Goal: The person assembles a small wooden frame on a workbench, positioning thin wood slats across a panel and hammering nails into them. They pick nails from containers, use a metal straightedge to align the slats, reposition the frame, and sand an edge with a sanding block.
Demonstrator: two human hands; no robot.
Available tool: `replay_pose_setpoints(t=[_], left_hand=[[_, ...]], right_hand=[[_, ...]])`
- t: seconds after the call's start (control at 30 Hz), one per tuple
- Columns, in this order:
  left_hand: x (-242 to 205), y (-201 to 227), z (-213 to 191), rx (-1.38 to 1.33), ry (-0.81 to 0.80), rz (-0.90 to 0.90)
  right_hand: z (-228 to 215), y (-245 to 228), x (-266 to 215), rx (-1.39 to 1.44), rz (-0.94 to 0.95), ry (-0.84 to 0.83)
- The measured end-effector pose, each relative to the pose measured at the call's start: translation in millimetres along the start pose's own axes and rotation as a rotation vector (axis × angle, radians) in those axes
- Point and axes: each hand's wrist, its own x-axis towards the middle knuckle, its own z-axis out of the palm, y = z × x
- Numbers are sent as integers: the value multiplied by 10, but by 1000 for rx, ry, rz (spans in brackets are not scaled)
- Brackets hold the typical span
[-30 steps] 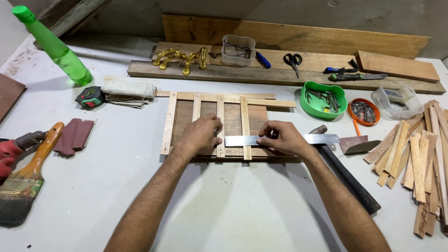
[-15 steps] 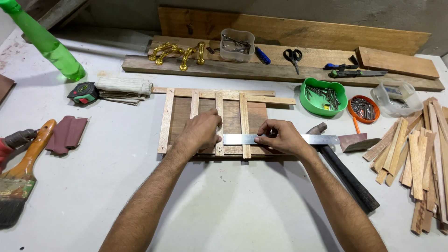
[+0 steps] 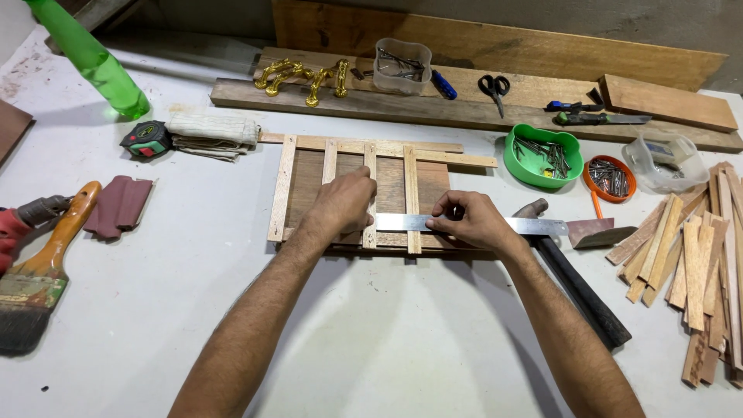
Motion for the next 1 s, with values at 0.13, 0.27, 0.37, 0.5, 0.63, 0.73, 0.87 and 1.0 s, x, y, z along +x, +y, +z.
replay_pose_setpoints(t=[0.13,0.27,0.37,0.5,0.63,0.73,0.87,1.0], left_hand=[[1,74,-65,45,-10,-29],[-33,85,-101,54,-9,-18],[19,38,-130,-19,-15,-4],[18,161,-243,-202,9,224],[-296,380,-352,-280,53,325],[-455,292,-391,-298,250,360],[-501,-109,-453,-303,241,263],[-318,-721,-534,-385,351,295]], right_hand=[[2,-10,5,-6,5,5],[-20,12,9,-37,-63,10],[-97,-35,-39,-77,-141,23],[-284,-248,-51,-99,-305,77],[-391,-665,-102,-79,-365,134],[-420,-823,-65,-51,-414,151],[-488,-915,117,-73,-502,134],[-584,-676,555,-172,-544,222]])
